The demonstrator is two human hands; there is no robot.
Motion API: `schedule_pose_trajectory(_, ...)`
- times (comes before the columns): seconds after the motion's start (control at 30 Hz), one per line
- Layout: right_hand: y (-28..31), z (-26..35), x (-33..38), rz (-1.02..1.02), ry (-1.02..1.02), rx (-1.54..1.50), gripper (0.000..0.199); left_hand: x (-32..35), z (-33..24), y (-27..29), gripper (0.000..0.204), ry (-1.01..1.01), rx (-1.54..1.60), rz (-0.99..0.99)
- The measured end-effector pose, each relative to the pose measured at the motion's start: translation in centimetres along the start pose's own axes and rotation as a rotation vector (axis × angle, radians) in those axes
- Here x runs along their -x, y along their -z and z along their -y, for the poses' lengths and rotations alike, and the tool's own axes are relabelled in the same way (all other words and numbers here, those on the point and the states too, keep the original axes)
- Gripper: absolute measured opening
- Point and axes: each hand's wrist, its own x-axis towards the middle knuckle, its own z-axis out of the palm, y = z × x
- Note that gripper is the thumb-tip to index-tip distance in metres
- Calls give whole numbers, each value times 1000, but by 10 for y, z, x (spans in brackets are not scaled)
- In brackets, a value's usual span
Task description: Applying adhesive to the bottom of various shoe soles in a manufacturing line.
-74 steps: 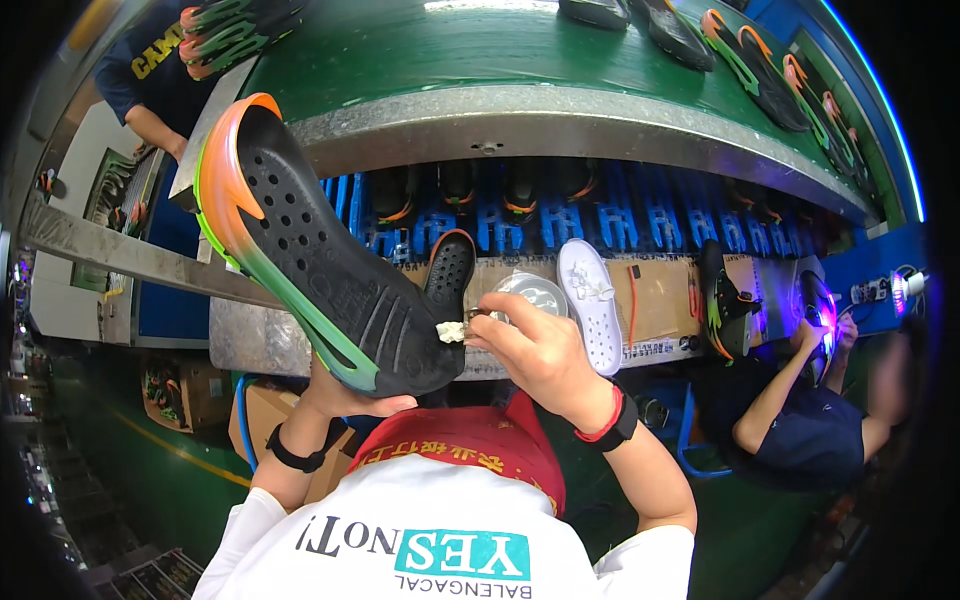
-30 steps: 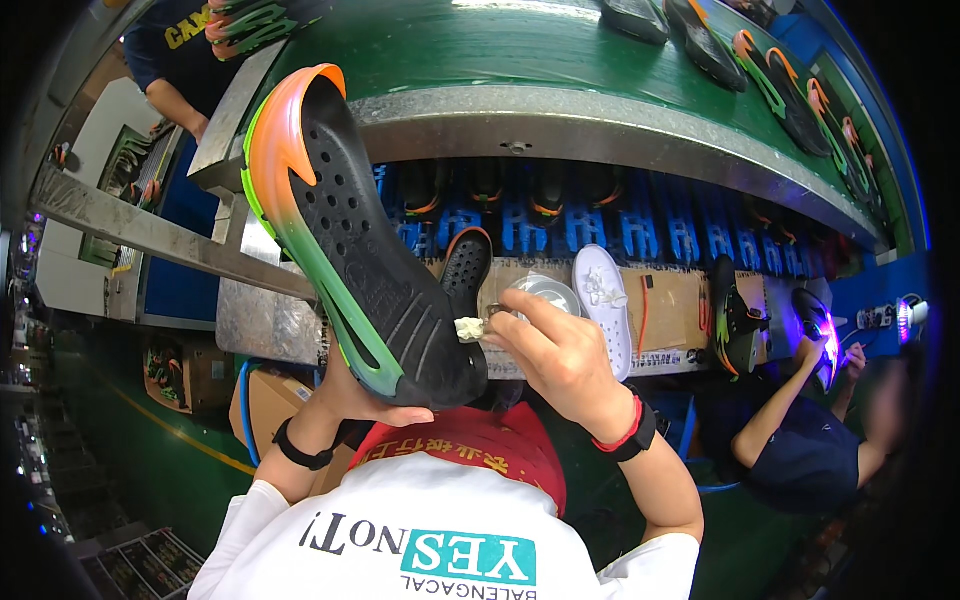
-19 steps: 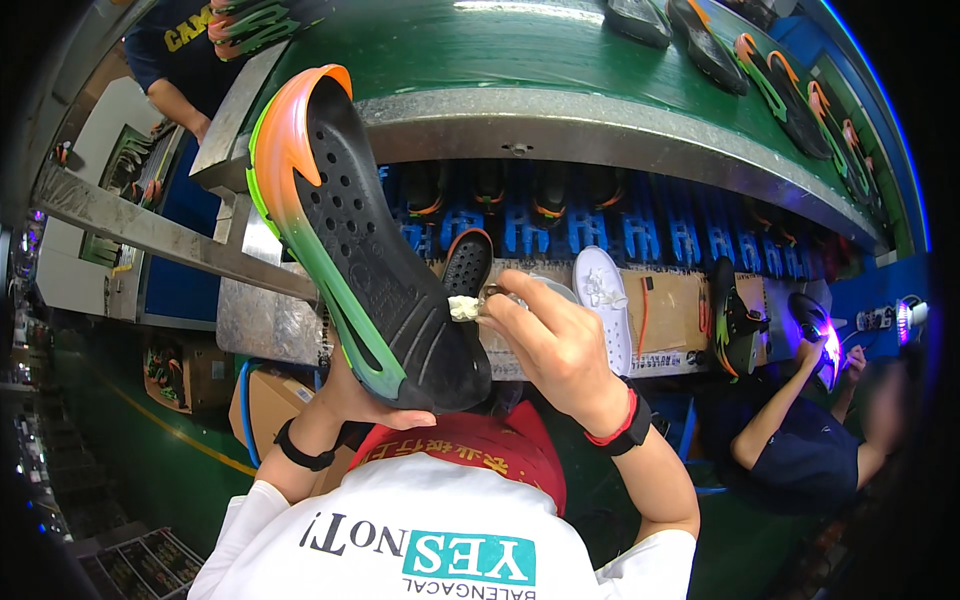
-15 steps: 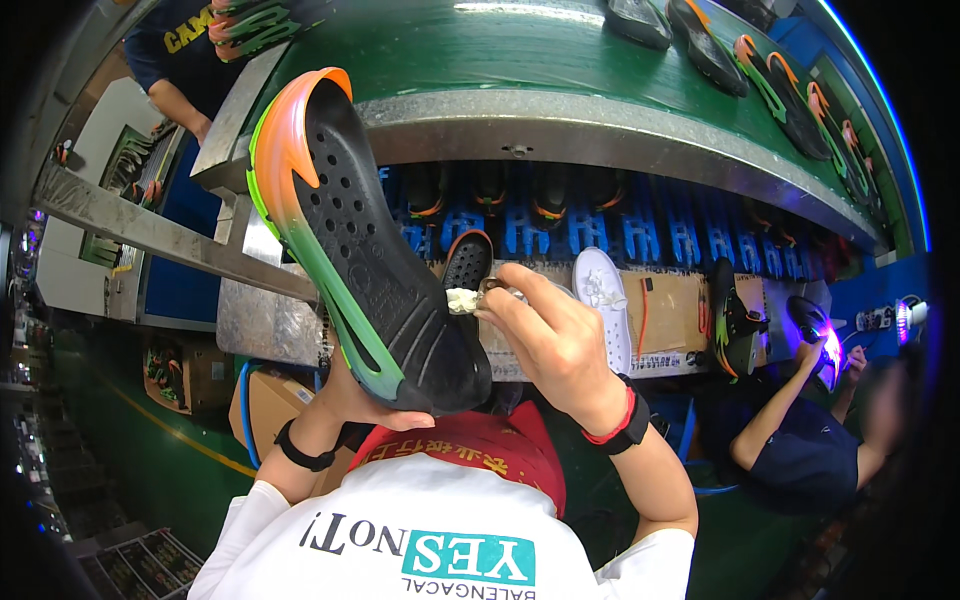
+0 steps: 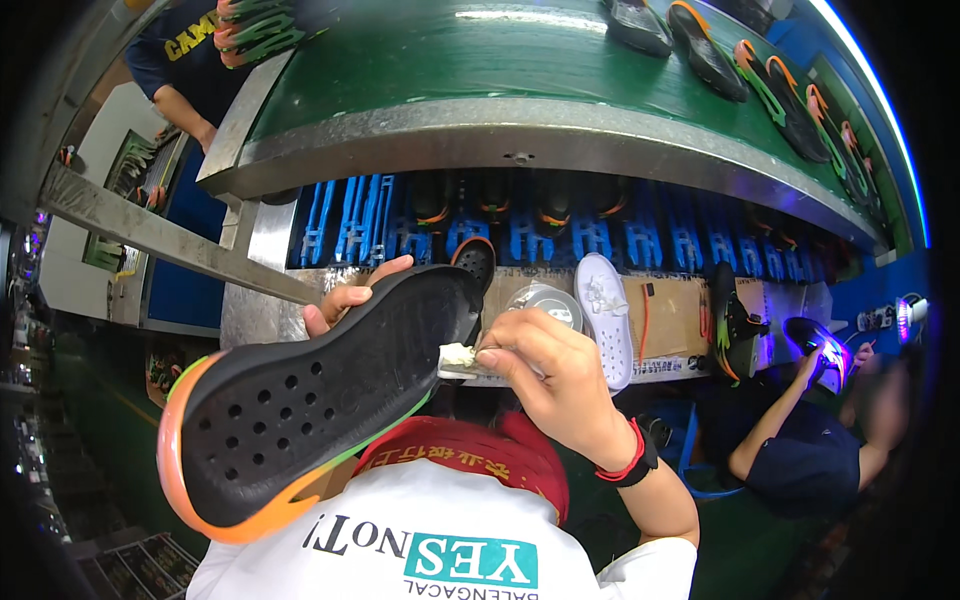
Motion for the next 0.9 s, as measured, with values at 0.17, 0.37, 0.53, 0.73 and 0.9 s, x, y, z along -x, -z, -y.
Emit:
schedule_pose_trajectory(0.17, -4, 5, 0, 57, -13, -1, 8, -2, 6, 10, 51, -60, -213, 128)
schedule_pose_trajectory(0.37, -6, 2, -1, 46, 61, 202, 11, -3, 5, 20, 39, -41, -80, 165)
schedule_pose_trajectory(0.53, -8, 1, -2, 22, 83, 227, 12, -2, 7, 19, 39, -78, -66, 160)
schedule_pose_trajectory(0.73, -8, 4, -4, 93, 102, 192, 12, 2, 2, 28, 48, -34, -355, 205)
schedule_pose_trajectory(0.9, -8, 7, -6, 133, 100, 116, 12, 4, 5, 39, 47, -26, -335, 220)
